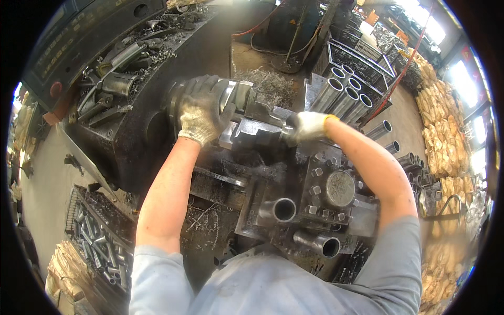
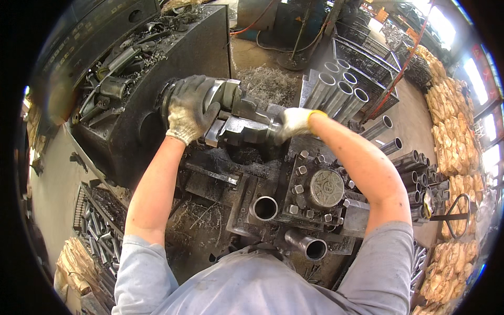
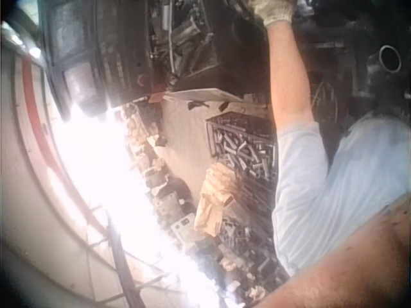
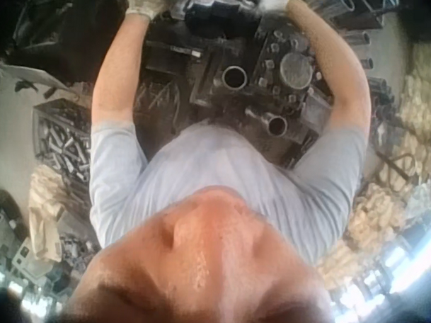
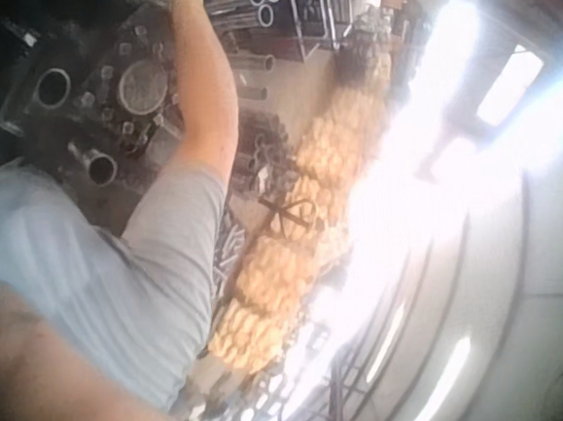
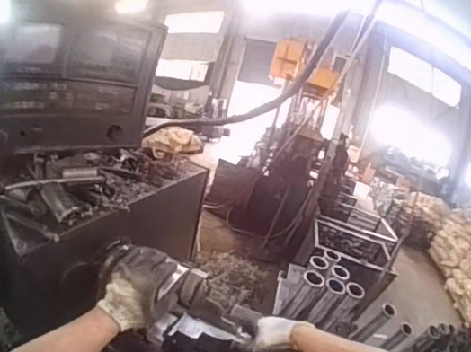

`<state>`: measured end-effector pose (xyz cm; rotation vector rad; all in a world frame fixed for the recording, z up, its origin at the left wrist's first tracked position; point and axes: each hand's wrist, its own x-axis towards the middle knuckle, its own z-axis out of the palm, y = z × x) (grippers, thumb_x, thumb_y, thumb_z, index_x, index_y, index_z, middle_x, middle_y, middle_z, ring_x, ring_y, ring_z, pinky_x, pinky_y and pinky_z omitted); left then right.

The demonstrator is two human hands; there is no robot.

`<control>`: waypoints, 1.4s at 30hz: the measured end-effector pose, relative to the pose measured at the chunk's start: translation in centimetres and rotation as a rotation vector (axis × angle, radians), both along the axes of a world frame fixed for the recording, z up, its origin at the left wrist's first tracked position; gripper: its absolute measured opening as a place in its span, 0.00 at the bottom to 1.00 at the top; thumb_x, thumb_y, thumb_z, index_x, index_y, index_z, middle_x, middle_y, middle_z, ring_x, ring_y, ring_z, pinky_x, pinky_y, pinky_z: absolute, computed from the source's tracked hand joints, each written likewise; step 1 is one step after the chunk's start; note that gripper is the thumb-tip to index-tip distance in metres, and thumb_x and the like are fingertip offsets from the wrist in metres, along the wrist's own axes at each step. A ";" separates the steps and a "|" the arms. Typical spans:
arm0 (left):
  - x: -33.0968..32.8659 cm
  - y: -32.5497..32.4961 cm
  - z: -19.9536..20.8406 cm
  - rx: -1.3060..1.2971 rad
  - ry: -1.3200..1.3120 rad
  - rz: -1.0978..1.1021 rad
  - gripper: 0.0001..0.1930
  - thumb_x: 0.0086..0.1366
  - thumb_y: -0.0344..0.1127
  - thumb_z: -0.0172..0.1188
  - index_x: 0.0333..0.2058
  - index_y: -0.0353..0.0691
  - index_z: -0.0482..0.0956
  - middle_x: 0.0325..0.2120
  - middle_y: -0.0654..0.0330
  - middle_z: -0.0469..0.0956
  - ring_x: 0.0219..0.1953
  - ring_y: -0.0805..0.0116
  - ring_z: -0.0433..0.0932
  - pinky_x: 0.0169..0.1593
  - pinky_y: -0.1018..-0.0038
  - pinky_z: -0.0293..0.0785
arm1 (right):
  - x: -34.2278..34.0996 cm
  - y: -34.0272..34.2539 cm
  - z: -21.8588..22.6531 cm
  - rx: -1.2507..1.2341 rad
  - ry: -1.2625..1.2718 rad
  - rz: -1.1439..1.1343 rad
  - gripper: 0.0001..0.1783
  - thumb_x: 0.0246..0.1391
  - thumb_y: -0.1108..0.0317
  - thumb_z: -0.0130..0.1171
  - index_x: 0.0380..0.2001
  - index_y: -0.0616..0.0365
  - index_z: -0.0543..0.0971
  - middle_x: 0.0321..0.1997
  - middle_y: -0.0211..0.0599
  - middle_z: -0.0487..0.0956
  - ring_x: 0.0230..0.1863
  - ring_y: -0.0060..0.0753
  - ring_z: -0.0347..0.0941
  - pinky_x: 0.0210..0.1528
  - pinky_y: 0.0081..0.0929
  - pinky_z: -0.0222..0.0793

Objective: The person operates a metal turning machine in a workshop. They repeatedly pick up cylindrical metal parts, load them into the machine's chuck, close the safety door, and then remove the processed parts, placing them into a nearby bin.

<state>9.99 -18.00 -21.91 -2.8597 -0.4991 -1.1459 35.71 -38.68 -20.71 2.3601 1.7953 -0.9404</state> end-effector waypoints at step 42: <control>-19.2 -21.6 -6.4 -2.161 -0.203 -0.397 0.25 0.68 0.33 0.68 0.61 0.35 0.73 0.50 0.54 0.82 0.51 0.62 0.83 0.58 0.62 0.81 | -36.1 -15.2 -3.0 0.595 -0.041 -0.546 0.53 0.41 0.59 0.79 0.69 0.60 0.65 0.55 0.58 0.81 0.42 0.59 0.87 0.42 0.47 0.86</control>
